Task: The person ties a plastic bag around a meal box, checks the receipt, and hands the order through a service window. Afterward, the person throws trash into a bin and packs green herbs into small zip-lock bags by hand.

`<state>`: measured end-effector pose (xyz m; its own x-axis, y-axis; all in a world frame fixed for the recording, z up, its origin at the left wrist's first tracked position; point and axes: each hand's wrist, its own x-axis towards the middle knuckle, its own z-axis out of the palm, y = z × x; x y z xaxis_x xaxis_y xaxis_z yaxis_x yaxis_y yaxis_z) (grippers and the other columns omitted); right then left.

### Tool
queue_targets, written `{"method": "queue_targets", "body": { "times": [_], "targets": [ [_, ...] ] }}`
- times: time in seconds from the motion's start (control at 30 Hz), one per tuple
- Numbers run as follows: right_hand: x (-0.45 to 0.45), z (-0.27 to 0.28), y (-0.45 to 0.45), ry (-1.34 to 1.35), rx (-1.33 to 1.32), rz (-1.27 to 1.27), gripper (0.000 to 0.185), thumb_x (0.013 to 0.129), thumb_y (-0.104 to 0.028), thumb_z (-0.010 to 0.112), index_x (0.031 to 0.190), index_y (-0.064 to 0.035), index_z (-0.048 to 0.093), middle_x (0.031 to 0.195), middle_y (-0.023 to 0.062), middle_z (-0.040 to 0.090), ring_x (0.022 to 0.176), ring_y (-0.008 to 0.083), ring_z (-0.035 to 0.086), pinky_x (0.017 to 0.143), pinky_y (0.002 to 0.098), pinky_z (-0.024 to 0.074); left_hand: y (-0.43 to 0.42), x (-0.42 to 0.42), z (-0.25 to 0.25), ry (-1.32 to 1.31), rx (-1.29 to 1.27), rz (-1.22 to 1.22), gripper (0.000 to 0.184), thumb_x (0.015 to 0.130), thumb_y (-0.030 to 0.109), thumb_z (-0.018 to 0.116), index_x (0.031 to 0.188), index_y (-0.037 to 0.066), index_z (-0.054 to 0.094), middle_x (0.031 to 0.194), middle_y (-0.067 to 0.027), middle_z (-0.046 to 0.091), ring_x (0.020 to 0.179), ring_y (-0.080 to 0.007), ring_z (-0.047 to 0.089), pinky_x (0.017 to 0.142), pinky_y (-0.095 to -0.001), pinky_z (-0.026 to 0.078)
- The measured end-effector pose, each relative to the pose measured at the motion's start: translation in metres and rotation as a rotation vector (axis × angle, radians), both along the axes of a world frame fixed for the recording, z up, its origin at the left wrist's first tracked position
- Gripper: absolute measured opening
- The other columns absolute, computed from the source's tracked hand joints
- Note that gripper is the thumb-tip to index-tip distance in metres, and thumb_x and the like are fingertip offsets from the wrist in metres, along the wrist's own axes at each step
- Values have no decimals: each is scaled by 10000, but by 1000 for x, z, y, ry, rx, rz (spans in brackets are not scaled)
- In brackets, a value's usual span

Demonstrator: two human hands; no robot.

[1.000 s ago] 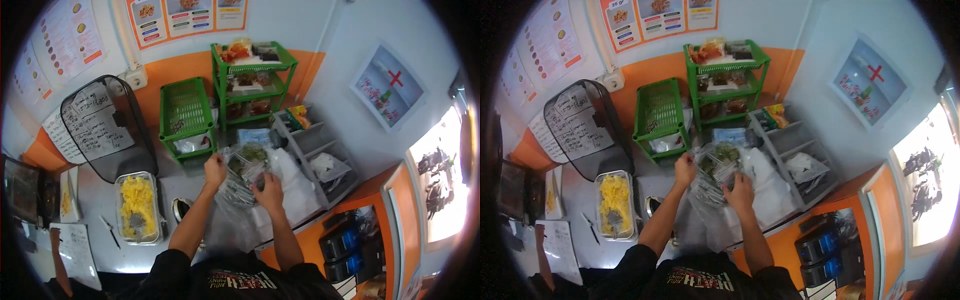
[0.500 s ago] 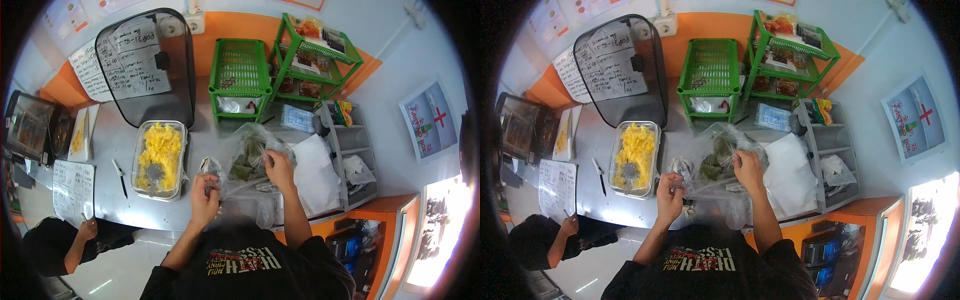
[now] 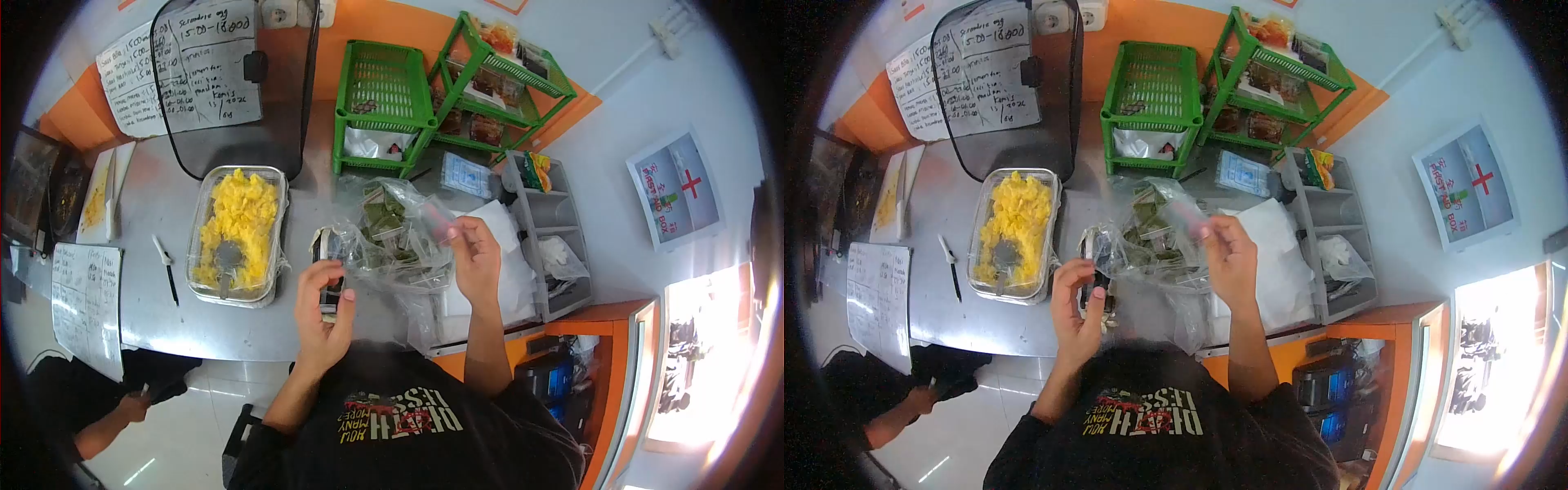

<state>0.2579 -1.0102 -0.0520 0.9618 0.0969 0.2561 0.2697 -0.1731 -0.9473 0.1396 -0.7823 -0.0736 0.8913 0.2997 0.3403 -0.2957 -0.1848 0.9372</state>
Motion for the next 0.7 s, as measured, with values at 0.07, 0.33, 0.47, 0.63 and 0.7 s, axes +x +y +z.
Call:
{"method": "queue_targets", "body": {
  "times": [0.07,0.33,0.47,0.63,0.7],
  "targets": [
    [-15,20,12,96,134,154,152,976,-41,607,1104,39,594,1002,83,698,868,103,652,708,228,503,-3,10,19,17,-144,-76,366,902,93,664,1241,1,562,1303,-155,538,1197,-233,531,971,-360,442],
    [-40,21,34,180,-101,322,150,990,-83,602,1093,25,612,893,72,701,772,90,643,639,233,500,-3,13,-5,500,-740,-789,386,961,40,624,1326,-27,517,1103,-101,692,1003,-206,685,860,-313,551],
    [-42,17,31,106,-135,254,184,1015,-143,570,1036,25,642,880,71,701,762,99,640,651,245,500,0,-4,-16,526,-928,-712,377,980,57,586,1333,-41,498,1170,-185,663,1052,-308,683,892,-398,577],
    [-34,28,21,148,226,230,176,1016,-135,557,1028,18,644,898,65,694,775,123,644,656,252,497,9,-12,-20,469,-1205,-600,416,1035,196,490,1369,-48,450,1264,-294,589,1110,-419,648,935,-477,570],
    [-27,25,10,243,317,203,164,1010,-127,562,1026,17,639,911,64,692,783,126,647,654,254,496,15,-13,-24,465,-1195,-604,521,1036,283,480,1406,-75,397,1305,-309,556,1144,-425,626,956,-479,558]
  ]
}}
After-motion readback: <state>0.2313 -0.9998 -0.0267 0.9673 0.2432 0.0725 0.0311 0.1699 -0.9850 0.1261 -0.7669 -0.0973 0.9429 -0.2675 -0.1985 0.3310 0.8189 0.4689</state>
